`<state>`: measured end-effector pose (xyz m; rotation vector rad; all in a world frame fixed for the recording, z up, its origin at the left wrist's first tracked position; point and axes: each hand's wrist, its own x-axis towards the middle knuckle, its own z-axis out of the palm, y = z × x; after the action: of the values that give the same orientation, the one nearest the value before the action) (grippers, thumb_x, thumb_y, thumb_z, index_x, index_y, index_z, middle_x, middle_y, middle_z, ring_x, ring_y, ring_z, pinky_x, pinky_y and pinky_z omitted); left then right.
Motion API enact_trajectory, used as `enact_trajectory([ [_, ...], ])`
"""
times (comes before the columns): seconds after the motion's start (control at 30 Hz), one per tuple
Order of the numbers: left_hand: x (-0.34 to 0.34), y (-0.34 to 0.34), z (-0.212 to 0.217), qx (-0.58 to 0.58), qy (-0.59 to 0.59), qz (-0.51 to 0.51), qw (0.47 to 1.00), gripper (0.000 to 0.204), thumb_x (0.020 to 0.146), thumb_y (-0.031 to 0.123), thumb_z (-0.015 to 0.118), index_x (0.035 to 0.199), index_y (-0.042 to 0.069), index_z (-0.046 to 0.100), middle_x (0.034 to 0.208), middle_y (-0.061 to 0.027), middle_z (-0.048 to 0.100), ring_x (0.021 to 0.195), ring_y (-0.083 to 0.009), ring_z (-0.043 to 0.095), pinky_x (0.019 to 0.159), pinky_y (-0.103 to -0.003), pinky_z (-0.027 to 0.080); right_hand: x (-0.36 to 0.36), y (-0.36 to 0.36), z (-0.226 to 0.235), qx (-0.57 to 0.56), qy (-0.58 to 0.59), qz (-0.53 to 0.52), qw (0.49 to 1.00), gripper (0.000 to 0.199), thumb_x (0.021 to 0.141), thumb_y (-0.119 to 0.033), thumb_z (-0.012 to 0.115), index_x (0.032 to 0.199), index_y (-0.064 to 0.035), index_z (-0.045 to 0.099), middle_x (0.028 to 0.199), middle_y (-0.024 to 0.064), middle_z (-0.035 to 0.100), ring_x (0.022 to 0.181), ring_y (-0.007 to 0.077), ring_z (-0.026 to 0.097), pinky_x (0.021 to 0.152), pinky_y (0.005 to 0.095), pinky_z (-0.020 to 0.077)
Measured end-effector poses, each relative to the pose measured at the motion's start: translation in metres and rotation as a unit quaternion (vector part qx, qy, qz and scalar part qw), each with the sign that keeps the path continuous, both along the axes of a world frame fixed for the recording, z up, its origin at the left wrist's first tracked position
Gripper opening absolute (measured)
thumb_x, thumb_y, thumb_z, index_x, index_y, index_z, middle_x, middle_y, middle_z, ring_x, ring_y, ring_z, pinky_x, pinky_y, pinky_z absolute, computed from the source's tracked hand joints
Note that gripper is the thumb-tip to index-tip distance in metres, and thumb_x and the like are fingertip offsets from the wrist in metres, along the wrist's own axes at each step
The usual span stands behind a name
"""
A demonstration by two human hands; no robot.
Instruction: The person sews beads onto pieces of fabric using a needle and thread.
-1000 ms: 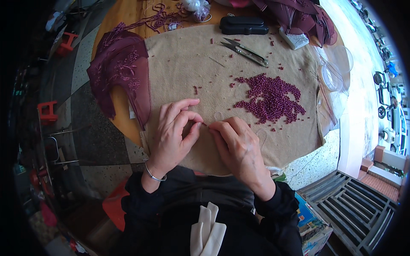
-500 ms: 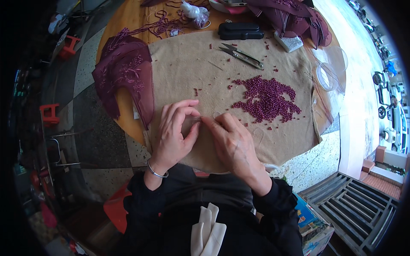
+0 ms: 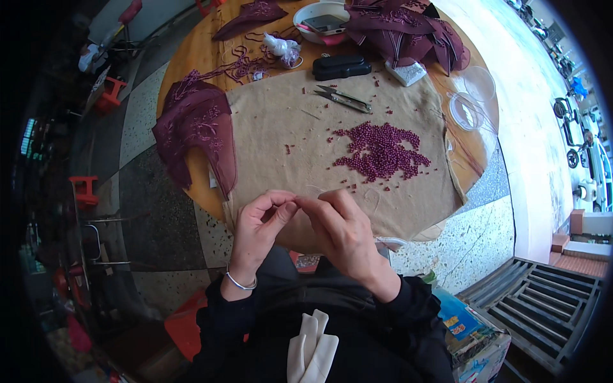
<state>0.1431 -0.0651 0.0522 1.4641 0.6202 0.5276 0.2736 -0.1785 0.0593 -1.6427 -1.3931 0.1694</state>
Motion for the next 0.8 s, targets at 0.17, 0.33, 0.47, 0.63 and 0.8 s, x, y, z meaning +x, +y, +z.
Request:
enact_trajectory([
  [0.17, -0.009, -0.019, 0.005, -0.093, -0.008, 0.019, 0.995, 0.018, 0.092, 0.016, 0.063, 0.098, -0.001, 0.063, 0.086, -0.0007, 0.062, 0.069, -0.0043, 0.050, 0.064, -0.020, 0.042, -0.013, -0.013, 0.004, 0.021, -0.062, -0.007, 0.998, 0.044, 0.071, 0.005, 0.065, 0.114, -0.0047, 0.062, 0.088, 0.0091, 0.054, 0.076, 0.0239, 0.057, 0.062, 0.0327, 0.0493],
  [0.33, -0.020, -0.037, 0.011, 0.041, -0.024, 0.080, 0.996, 0.012, 0.092, 0.011, 0.062, 0.093, -0.001, 0.062, 0.088, -0.0036, 0.062, 0.070, -0.0056, 0.051, 0.065, -0.021, 0.043, -0.016, -0.022, 0.012, 0.018, -0.077, 0.011, 0.997, 0.045, 0.070, 0.006, 0.066, 0.113, -0.0030, 0.061, 0.087, 0.0083, 0.053, 0.074, 0.0231, 0.056, 0.062, 0.0320, 0.0492],
  [0.47, -0.039, -0.036, 0.023, 0.066, -0.014, 0.091, 0.994, 0.007, 0.092, 0.005, 0.058, 0.090, -0.001, 0.059, 0.095, -0.0068, 0.060, 0.081, -0.0088, 0.054, 0.075, -0.022, 0.043, -0.015, -0.027, 0.010, 0.024, -0.044, -0.030, 0.998, 0.040, 0.072, 0.008, 0.064, 0.110, -0.0037, 0.061, 0.086, 0.0094, 0.054, 0.074, 0.0237, 0.057, 0.062, 0.0328, 0.0492],
  [0.63, -0.056, -0.042, 0.029, 0.038, -0.021, 0.110, 0.993, 0.004, 0.093, 0.001, 0.054, 0.092, -0.002, 0.057, 0.098, -0.0085, 0.058, 0.087, -0.0101, 0.054, 0.082, -0.022, 0.042, -0.009, -0.027, 0.009, 0.011, -0.022, -0.052, 0.998, 0.035, 0.074, 0.008, 0.065, 0.107, -0.0032, 0.061, 0.086, 0.0110, 0.054, 0.074, 0.0248, 0.057, 0.061, 0.0334, 0.0483],
  [0.8, -0.076, -0.035, 0.032, 0.063, -0.049, 0.182, 0.980, 0.005, 0.095, 0.004, 0.050, 0.094, 0.000, 0.053, 0.100, -0.0082, 0.056, 0.079, -0.0077, 0.049, 0.074, -0.021, 0.042, -0.014, -0.029, 0.001, 0.011, -0.021, -0.040, 0.999, 0.034, 0.075, 0.008, 0.065, 0.107, -0.0028, 0.061, 0.086, 0.0113, 0.054, 0.073, 0.0251, 0.057, 0.060, 0.0334, 0.0480],
])
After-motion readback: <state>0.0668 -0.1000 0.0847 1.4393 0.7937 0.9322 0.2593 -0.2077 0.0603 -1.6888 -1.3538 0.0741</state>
